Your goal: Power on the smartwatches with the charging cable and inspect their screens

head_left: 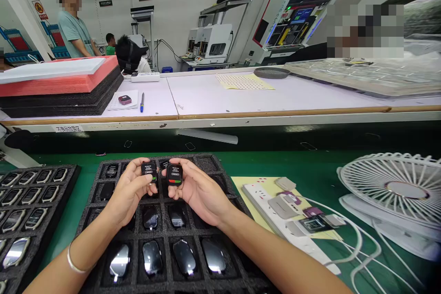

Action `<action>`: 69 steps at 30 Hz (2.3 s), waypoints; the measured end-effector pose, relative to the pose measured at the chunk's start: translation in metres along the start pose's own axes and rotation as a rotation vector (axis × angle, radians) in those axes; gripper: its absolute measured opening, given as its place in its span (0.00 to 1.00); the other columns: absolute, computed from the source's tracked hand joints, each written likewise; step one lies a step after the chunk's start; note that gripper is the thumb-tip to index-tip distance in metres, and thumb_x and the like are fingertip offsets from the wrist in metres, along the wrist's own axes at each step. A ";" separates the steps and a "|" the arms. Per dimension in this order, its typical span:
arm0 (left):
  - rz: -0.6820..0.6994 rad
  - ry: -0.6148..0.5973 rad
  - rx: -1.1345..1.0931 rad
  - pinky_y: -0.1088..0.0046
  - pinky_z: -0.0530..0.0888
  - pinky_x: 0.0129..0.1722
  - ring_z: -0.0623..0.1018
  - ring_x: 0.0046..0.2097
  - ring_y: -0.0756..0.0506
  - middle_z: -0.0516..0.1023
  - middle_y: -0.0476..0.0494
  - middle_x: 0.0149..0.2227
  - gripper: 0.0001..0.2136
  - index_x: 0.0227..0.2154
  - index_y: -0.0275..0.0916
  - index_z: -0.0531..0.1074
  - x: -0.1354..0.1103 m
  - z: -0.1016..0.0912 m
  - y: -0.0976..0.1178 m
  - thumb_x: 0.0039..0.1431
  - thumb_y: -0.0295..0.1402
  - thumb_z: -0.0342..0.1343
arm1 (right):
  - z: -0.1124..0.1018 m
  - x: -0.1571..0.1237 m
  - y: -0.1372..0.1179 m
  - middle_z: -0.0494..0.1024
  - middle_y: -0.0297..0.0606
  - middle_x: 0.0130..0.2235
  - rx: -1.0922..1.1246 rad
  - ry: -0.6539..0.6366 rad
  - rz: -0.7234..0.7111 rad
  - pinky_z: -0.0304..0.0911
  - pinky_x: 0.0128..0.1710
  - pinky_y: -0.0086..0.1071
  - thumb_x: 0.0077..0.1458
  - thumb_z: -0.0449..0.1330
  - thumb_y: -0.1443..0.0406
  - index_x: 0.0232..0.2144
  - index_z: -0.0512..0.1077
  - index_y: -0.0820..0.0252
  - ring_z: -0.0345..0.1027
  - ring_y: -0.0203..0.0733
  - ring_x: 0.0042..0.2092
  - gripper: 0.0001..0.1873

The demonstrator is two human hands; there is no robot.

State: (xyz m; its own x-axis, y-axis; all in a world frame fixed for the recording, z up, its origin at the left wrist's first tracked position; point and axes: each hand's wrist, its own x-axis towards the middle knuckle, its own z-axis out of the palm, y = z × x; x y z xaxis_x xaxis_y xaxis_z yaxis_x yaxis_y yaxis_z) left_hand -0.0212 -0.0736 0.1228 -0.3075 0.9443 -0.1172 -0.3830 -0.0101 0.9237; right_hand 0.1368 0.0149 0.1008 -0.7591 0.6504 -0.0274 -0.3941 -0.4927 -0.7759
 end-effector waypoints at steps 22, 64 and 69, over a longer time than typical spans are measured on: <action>0.121 -0.067 0.155 0.71 0.79 0.34 0.82 0.31 0.49 0.76 0.45 0.43 0.20 0.48 0.39 0.68 -0.001 0.000 -0.002 0.51 0.30 0.64 | -0.004 -0.001 0.000 0.76 0.33 0.38 -0.161 -0.069 -0.120 0.66 0.34 0.33 0.51 0.64 0.68 0.48 0.70 0.54 0.73 0.34 0.30 0.20; 0.224 -0.049 0.228 0.75 0.78 0.34 0.79 0.31 0.53 0.78 0.46 0.42 0.24 0.49 0.39 0.66 0.004 0.001 -0.010 0.48 0.24 0.62 | -0.011 0.007 0.007 0.75 0.35 0.42 -0.264 -0.123 -0.206 0.69 0.39 0.36 0.51 0.62 0.71 0.51 0.68 0.53 0.72 0.35 0.34 0.24; 0.235 -0.035 0.223 0.76 0.77 0.33 0.78 0.30 0.54 0.79 0.48 0.41 0.23 0.48 0.40 0.66 0.005 0.001 -0.011 0.48 0.25 0.64 | -0.011 0.006 0.006 0.75 0.36 0.41 -0.285 -0.130 -0.202 0.70 0.40 0.37 0.53 0.64 0.67 0.52 0.68 0.54 0.73 0.36 0.34 0.23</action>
State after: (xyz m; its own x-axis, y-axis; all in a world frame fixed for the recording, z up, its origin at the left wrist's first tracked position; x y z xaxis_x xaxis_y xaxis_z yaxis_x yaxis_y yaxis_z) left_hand -0.0180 -0.0685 0.1126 -0.3336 0.9354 0.1175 -0.1033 -0.1601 0.9817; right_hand 0.1356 0.0224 0.0892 -0.7473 0.6303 0.2105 -0.3967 -0.1690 -0.9022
